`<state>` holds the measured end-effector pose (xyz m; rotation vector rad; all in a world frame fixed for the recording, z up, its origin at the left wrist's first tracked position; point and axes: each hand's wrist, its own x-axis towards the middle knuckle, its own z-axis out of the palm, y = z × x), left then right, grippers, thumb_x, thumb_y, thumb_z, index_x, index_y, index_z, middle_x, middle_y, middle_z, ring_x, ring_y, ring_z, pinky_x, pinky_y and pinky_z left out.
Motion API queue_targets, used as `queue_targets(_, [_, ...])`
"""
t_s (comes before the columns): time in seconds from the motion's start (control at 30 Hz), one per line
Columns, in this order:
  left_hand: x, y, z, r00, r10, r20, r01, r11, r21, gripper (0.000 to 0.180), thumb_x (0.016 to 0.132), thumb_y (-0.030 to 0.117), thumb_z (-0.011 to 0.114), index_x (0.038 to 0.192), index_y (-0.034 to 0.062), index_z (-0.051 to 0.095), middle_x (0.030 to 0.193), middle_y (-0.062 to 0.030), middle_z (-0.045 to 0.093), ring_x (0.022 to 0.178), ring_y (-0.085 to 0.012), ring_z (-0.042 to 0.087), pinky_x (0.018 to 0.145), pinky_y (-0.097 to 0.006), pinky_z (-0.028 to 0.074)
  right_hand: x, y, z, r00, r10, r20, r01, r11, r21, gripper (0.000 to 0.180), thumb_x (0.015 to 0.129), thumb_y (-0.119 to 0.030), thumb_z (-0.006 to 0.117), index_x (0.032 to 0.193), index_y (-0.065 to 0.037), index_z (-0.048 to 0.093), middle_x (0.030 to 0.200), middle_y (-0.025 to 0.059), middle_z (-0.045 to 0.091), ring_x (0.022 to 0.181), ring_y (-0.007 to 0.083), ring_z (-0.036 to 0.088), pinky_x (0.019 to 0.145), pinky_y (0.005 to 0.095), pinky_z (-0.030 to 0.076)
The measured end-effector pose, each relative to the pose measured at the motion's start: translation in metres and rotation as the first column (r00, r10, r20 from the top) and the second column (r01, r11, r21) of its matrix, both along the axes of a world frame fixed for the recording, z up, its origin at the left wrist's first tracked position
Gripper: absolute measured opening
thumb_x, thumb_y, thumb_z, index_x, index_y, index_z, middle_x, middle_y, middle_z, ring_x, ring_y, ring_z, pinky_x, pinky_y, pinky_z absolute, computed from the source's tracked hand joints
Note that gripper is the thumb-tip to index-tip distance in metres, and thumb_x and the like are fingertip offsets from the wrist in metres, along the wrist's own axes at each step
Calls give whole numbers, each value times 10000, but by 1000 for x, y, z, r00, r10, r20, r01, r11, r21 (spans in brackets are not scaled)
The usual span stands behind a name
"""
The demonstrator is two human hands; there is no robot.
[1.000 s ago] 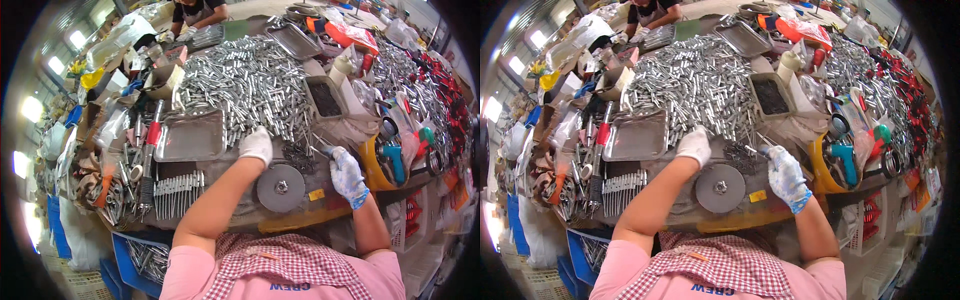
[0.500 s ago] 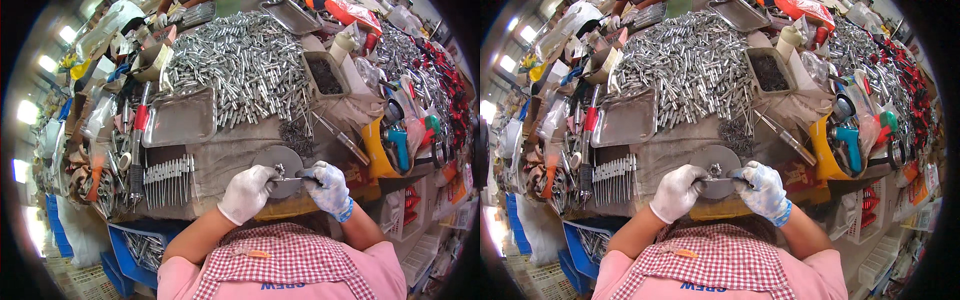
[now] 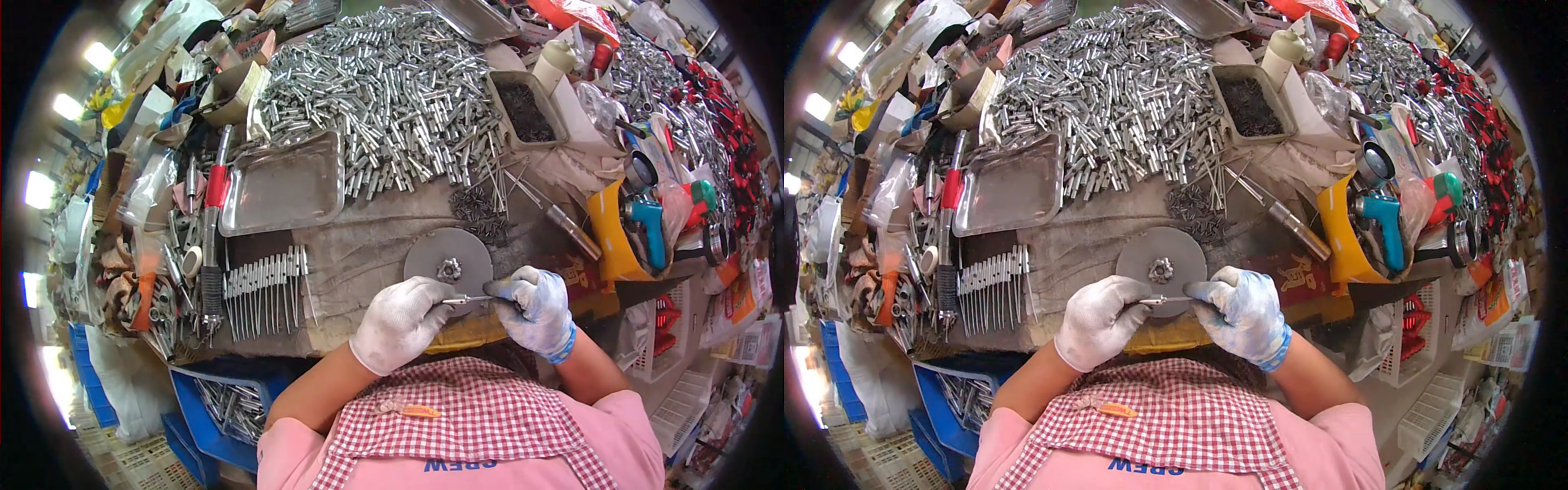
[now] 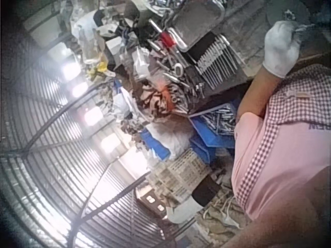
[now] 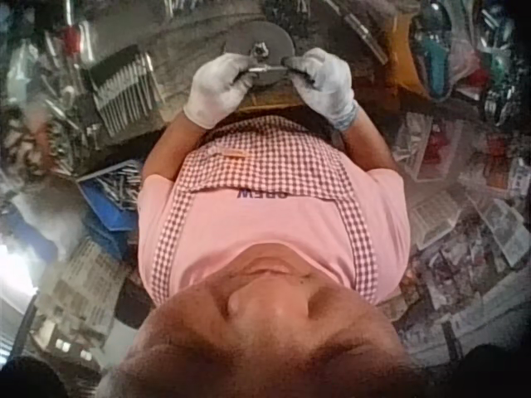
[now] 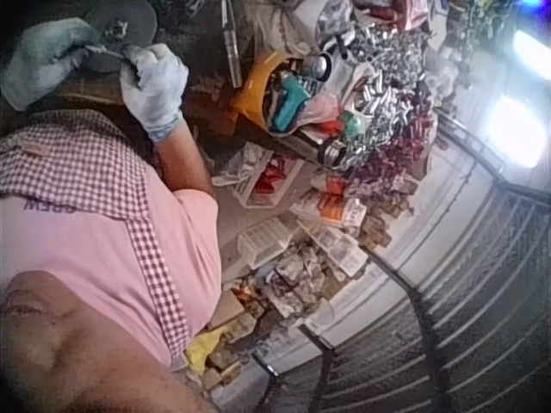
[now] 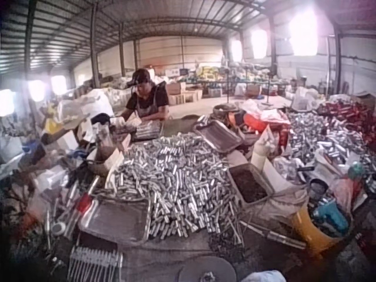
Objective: Assembling small metal hardware components using a hand tool.
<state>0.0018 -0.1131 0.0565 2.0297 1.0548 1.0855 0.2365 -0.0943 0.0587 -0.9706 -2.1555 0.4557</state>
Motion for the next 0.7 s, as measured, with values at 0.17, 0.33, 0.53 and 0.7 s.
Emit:
queue_targets(0.17, [1,-1,-4,1000,0,-29,0,1000,0,199,756,-11,703,936,13,620,855,-164,660,767,-335,660,678,-385,535,2,0,-7,1000,9,13,-9,1000,-6,332,609,-31,775,924,-102,696,731,55,583,611,261,596,536,371,462])
queue_targets(0.33, [9,-4,-9,997,-4,-79,2,1000,-31,186,753,-17,697,921,8,623,851,-173,656,762,-346,654,671,-396,529,7,-2,-14,997,45,66,-51,995,90,327,608,-51,771,921,-111,695,772,48,585,645,258,596,562,381,465])
queue_targets(0.53, [10,-7,-22,998,19,-61,-21,999,-45,152,758,-14,691,897,3,633,844,-172,661,753,-346,656,665,-405,526,5,1,-30,998,54,35,-54,999,2,320,615,-6,751,917,-89,682,755,78,589,649,278,596,561,381,468])
queue_targets(0.7, [7,-7,-24,983,167,-80,-169,986,-13,106,792,18,671,897,18,655,833,-167,664,748,-340,658,655,-403,522,27,35,-28,992,-125,-35,116,973,-198,296,751,-106,759,1040,-67,709,944,129,691,870,299,671,774,360,540])
